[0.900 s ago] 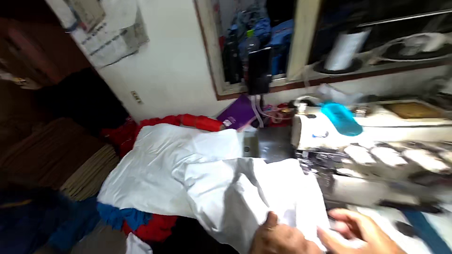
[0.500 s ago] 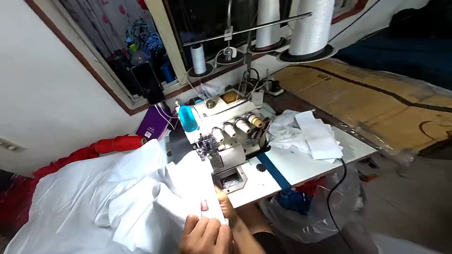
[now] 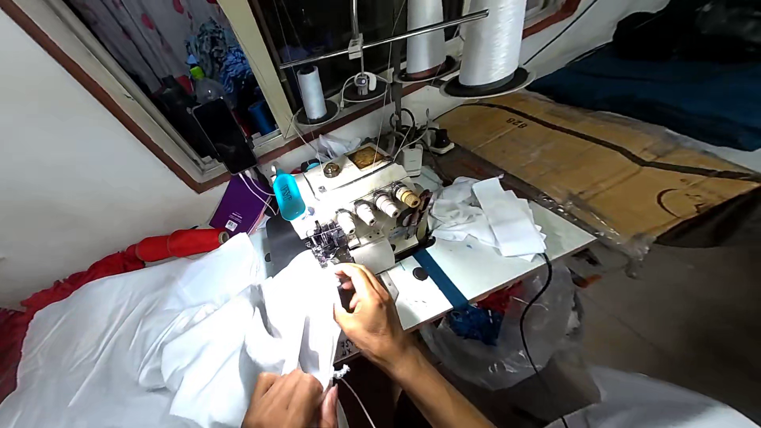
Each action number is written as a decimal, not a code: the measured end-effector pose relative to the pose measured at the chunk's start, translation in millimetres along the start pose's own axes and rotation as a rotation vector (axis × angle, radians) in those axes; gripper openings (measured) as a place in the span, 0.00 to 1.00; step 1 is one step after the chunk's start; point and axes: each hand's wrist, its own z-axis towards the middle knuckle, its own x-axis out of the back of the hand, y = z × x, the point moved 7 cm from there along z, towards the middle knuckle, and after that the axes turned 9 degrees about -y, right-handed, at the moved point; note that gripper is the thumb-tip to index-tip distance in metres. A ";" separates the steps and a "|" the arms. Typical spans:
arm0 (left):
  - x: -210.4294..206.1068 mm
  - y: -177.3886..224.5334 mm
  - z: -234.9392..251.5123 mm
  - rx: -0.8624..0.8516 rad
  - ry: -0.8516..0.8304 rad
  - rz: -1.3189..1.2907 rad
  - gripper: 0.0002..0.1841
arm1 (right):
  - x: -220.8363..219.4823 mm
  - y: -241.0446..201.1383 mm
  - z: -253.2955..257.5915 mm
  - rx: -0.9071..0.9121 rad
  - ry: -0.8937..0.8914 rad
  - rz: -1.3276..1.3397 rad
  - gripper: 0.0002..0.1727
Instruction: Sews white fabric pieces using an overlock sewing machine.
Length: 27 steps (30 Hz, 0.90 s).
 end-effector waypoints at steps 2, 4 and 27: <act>5.6 -3.4 0.7 0.014 0.002 -0.027 0.14 | -6.9 -5.2 10.2 0.178 -0.042 -0.097 0.17; 14.2 -5.7 2.0 0.037 0.015 -0.062 0.13 | -15.8 -1.4 23.6 0.272 -0.173 -0.094 0.11; 21.6 -12.7 10.1 0.099 -0.020 0.012 0.12 | -16.4 3.8 48.2 0.359 -0.660 -0.005 0.10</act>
